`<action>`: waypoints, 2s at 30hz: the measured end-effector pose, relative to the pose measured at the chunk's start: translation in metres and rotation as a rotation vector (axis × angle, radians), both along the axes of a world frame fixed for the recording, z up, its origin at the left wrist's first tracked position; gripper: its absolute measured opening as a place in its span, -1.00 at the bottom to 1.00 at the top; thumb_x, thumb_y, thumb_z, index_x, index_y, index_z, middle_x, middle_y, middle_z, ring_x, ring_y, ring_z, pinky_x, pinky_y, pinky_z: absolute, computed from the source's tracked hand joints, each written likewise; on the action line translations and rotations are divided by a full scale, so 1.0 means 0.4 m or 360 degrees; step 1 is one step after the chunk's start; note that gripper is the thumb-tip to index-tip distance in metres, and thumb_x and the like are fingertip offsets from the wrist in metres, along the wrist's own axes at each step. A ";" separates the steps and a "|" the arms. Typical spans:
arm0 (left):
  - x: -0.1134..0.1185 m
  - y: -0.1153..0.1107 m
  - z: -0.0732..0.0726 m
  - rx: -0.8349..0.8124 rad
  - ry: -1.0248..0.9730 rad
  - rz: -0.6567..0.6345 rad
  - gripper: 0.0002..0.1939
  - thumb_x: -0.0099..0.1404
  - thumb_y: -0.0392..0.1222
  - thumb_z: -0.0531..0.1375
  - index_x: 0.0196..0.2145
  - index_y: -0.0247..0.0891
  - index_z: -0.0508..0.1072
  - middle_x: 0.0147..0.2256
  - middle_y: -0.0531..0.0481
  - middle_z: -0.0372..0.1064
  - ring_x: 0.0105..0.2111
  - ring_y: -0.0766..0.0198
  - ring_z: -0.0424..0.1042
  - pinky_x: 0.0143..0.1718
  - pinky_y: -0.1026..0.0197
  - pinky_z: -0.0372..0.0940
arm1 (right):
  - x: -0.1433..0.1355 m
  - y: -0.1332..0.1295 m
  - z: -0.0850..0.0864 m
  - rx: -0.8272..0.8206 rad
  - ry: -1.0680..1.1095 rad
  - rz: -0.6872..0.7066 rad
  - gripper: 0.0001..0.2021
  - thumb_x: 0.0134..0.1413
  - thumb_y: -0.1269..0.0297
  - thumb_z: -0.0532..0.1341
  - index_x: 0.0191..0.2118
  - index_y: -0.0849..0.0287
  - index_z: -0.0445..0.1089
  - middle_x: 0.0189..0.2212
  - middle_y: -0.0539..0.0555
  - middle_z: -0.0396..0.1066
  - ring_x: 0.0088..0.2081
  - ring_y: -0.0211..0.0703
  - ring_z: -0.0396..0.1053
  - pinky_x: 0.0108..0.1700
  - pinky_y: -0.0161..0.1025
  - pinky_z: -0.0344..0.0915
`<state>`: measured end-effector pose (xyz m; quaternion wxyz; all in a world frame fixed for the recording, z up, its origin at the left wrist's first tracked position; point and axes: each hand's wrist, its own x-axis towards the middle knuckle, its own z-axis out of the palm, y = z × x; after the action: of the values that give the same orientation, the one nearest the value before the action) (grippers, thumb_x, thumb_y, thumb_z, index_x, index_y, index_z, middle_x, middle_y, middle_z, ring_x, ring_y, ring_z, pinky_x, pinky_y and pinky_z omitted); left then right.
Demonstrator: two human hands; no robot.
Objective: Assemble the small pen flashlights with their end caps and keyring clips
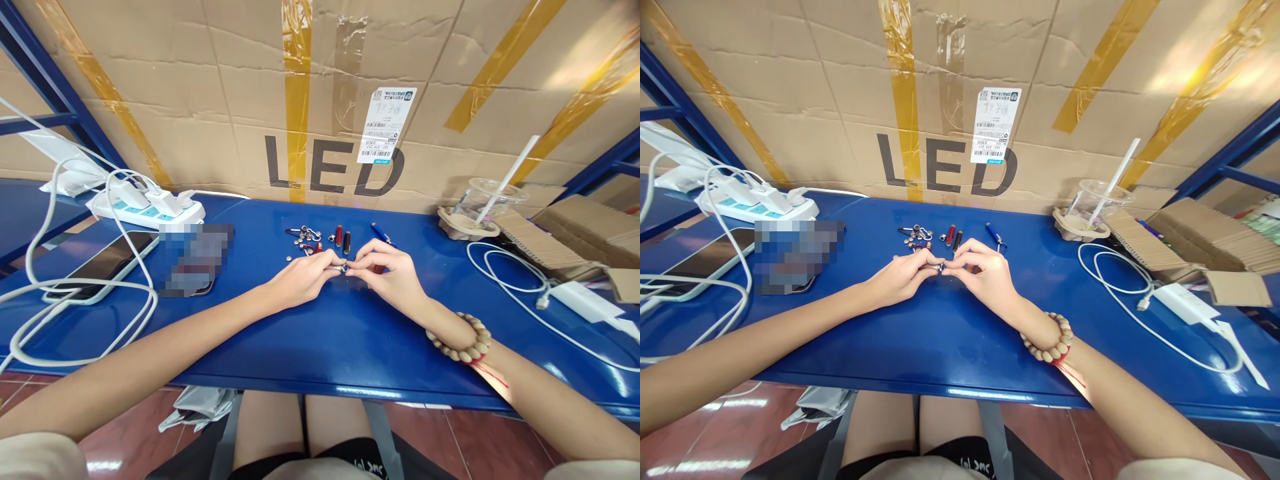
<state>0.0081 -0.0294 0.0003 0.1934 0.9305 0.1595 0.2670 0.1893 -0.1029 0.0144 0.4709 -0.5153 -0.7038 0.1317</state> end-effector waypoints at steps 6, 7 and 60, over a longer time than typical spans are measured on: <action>0.000 0.006 -0.007 0.0210 -0.0051 -0.0020 -0.84 0.36 -0.22 -0.04 -0.26 -0.27 0.30 -0.26 -0.06 0.43 -0.24 0.29 0.43 -0.21 0.25 0.31 | -0.002 0.003 -0.004 -0.0033 0.0049 -0.0002 -0.70 -0.16 0.02 0.33 -0.56 0.18 0.46 -0.48 0.04 0.34 -0.61 -0.37 0.14 -0.56 -0.31 0.13; 0.000 0.008 -0.008 0.0251 -0.0056 -0.0024 -0.84 0.36 -0.22 -0.04 -0.26 -0.28 0.31 -0.27 -0.07 0.43 -0.25 0.29 0.42 -0.21 0.25 0.30 | -0.001 0.005 -0.006 -0.0043 0.0050 -0.0006 -0.71 -0.17 0.02 0.33 -0.56 0.18 0.46 -0.49 0.04 0.34 -0.61 -0.38 0.14 -0.57 -0.31 0.12; 0.005 0.013 -0.010 0.0366 -0.0106 0.0024 -0.77 0.36 -0.17 -0.02 -0.22 -0.29 0.39 -0.39 -0.02 0.41 -0.38 0.32 0.38 -0.29 0.29 0.29 | 0.012 0.026 -0.029 -0.0524 0.0493 0.0174 -0.65 -0.25 0.02 0.36 -0.56 0.24 0.38 -0.49 0.01 0.32 -0.72 -0.42 0.20 -0.69 -0.36 0.11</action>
<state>0.0099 -0.0240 -0.0039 0.0886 0.9360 0.1283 0.3156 0.1940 -0.0924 0.0029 0.4752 -0.5200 -0.6189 0.3476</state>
